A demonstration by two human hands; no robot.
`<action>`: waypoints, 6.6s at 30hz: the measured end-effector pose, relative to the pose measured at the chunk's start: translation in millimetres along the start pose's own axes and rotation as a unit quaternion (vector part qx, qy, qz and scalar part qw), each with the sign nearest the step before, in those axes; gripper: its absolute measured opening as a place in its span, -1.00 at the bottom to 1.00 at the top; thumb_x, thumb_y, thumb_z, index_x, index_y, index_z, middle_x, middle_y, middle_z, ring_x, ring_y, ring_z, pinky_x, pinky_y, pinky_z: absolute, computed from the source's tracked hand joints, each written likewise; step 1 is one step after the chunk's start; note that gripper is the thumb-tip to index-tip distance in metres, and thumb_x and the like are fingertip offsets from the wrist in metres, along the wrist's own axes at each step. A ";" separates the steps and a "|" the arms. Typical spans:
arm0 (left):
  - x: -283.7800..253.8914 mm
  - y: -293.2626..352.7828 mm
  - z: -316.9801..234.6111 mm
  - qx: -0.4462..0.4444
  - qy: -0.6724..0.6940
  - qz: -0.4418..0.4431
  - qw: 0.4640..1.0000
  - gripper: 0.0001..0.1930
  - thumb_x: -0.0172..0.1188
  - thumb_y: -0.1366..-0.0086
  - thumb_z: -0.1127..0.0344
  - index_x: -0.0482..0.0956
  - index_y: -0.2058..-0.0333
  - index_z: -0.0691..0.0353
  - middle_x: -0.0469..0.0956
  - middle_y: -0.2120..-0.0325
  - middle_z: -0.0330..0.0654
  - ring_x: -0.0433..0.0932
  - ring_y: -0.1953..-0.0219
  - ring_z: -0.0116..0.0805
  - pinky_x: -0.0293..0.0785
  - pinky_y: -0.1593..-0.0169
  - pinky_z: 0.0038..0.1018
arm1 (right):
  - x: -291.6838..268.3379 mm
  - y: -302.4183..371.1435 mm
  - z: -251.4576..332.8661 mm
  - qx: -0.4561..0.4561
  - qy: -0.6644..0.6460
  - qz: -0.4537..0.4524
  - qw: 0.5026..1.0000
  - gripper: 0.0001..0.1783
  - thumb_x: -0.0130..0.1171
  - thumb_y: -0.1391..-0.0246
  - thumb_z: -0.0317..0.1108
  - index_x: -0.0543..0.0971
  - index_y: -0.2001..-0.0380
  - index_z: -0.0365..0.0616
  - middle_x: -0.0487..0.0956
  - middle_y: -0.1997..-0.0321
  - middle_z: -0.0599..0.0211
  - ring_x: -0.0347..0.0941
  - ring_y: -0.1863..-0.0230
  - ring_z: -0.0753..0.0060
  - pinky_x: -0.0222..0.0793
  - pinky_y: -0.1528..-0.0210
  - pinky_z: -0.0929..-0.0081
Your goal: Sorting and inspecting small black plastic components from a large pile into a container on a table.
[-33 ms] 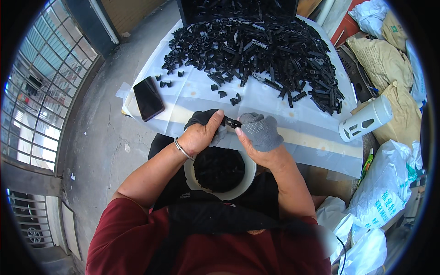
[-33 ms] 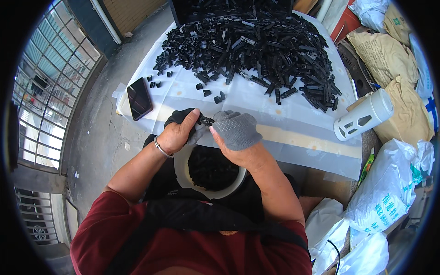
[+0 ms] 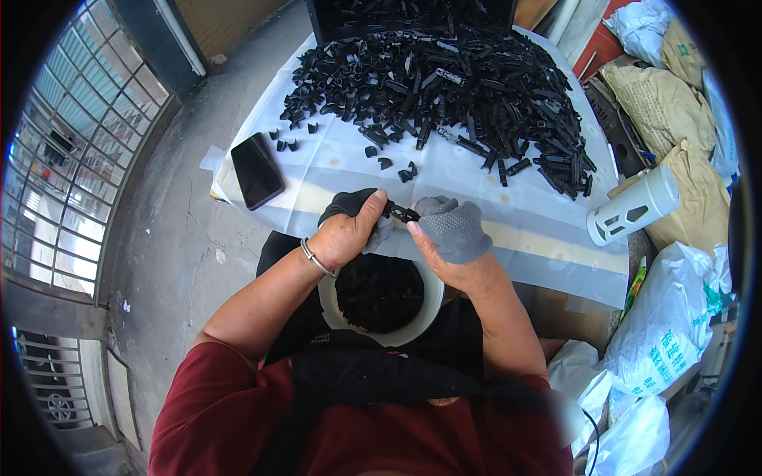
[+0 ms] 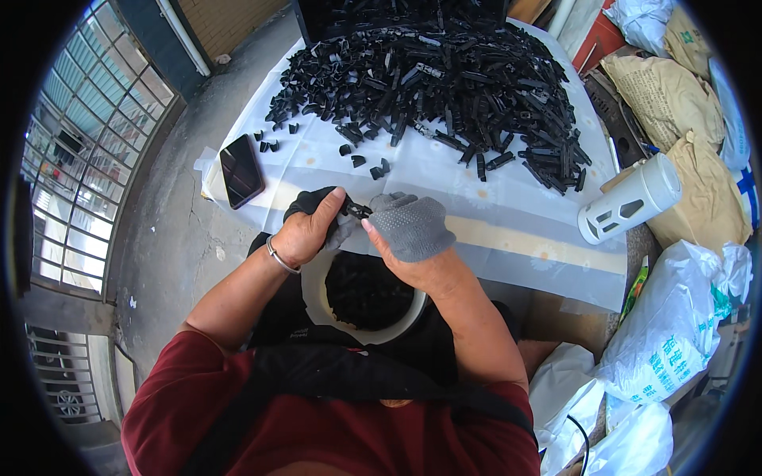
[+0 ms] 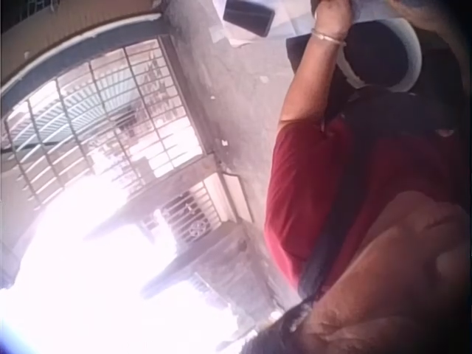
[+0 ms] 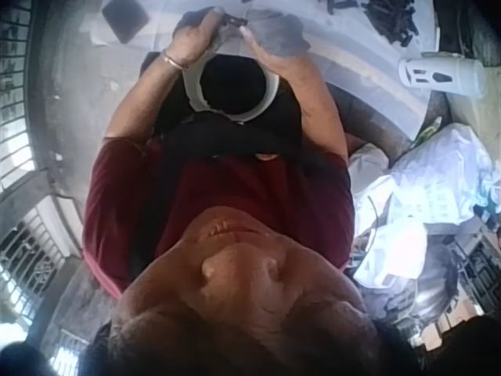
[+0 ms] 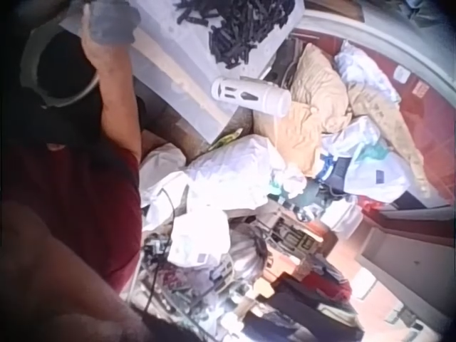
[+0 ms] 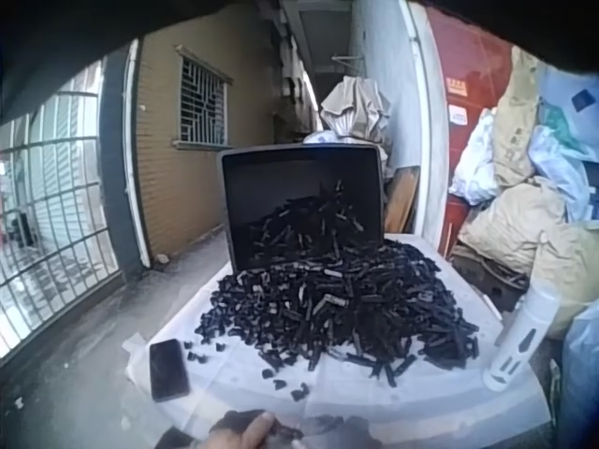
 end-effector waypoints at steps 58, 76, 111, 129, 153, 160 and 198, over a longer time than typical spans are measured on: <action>-50.5 -103.4 8.7 0.204 -0.508 -0.062 0.835 -0.84 0.05 -0.01 0.34 0.54 0.38 0.13 0.52 0.47 -0.06 0.49 0.38 -0.09 0.41 0.30 -0.29 | -35.6 -27.7 -99.6 0.059 0.317 -0.165 0.932 -0.76 0.11 0.11 -0.20 0.54 0.35 -0.03 0.49 0.37 0.16 0.42 0.30 0.13 0.33 0.27 0.26; -63.2 -79.0 41.3 0.117 -0.270 -0.159 0.943 -0.80 0.04 0.02 0.26 0.52 0.43 0.18 0.50 0.44 0.01 0.47 0.33 -0.02 0.38 0.21 -0.25 | 52.6 -113.0 -43.1 -0.064 0.392 0.306 0.865 -0.88 0.12 0.27 -0.28 0.59 0.62 -0.03 0.54 0.53 0.17 0.48 0.42 0.08 0.38 0.36 0.21; -69.9 -114.5 39.6 0.065 0.067 -0.110 0.990 -0.56 -0.20 -0.21 0.05 0.48 0.30 0.34 0.51 0.36 0.12 0.45 0.19 0.02 0.33 0.08 -0.32 | 43.3 -135.6 7.6 0.089 0.226 0.162 0.956 -0.73 0.07 0.12 -0.22 0.46 0.44 -0.23 0.46 0.37 0.01 0.38 0.28 -0.04 0.28 0.23 0.20; -76.5 -108.4 34.4 -0.191 0.312 -0.113 0.924 -0.42 -0.24 -0.16 -0.17 0.49 0.23 0.25 0.53 0.47 0.11 0.50 0.24 -0.06 0.38 0.19 -0.38 | 119.1 -114.6 13.9 0.526 -0.224 0.044 0.819 -0.80 0.13 0.00 -0.20 0.50 0.44 -0.10 0.48 0.54 0.46 0.27 0.57 0.62 0.10 0.58 0.63; -143.7 -34.6 35.1 0.050 0.141 0.014 0.989 -0.50 -0.25 -0.28 -0.03 0.46 0.40 0.34 0.48 0.56 0.01 0.44 0.47 -0.15 0.34 0.32 -0.36 | 71.2 -130.2 94.9 0.040 0.087 0.064 0.993 -0.72 -0.02 -0.03 -0.22 0.47 0.36 -0.24 0.49 0.44 0.07 0.41 0.38 0.05 0.30 0.32 0.26; -149.6 -18.3 22.9 0.138 0.079 0.022 0.987 -0.57 -0.20 -0.28 0.07 0.45 0.43 0.35 0.46 0.55 0.06 0.40 0.49 0.00 0.33 0.33 -0.30 | 56.6 -112.5 99.0 -0.014 0.179 0.122 0.976 -0.73 0.09 0.01 -0.25 0.51 0.31 -0.24 0.52 0.43 0.16 0.44 0.40 0.12 0.33 0.34 0.33; -29.2 -86.1 56.5 0.285 -0.318 -0.009 0.904 -0.84 -0.03 0.01 0.34 0.55 0.49 0.16 0.54 0.52 -0.05 0.54 0.42 -0.09 0.45 0.37 -0.23 | 24.1 -66.1 -47.7 0.200 0.469 0.157 0.846 -0.82 0.12 0.17 -0.18 0.48 0.55 -0.03 0.50 0.50 0.20 0.44 0.36 0.10 0.32 0.32 0.20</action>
Point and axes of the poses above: each hand's wrist, its own y-axis away from the middle knuckle, its own x-axis out of the palm, z = x × y, the point moved 1 cm from there along -y, towards the middle knuckle
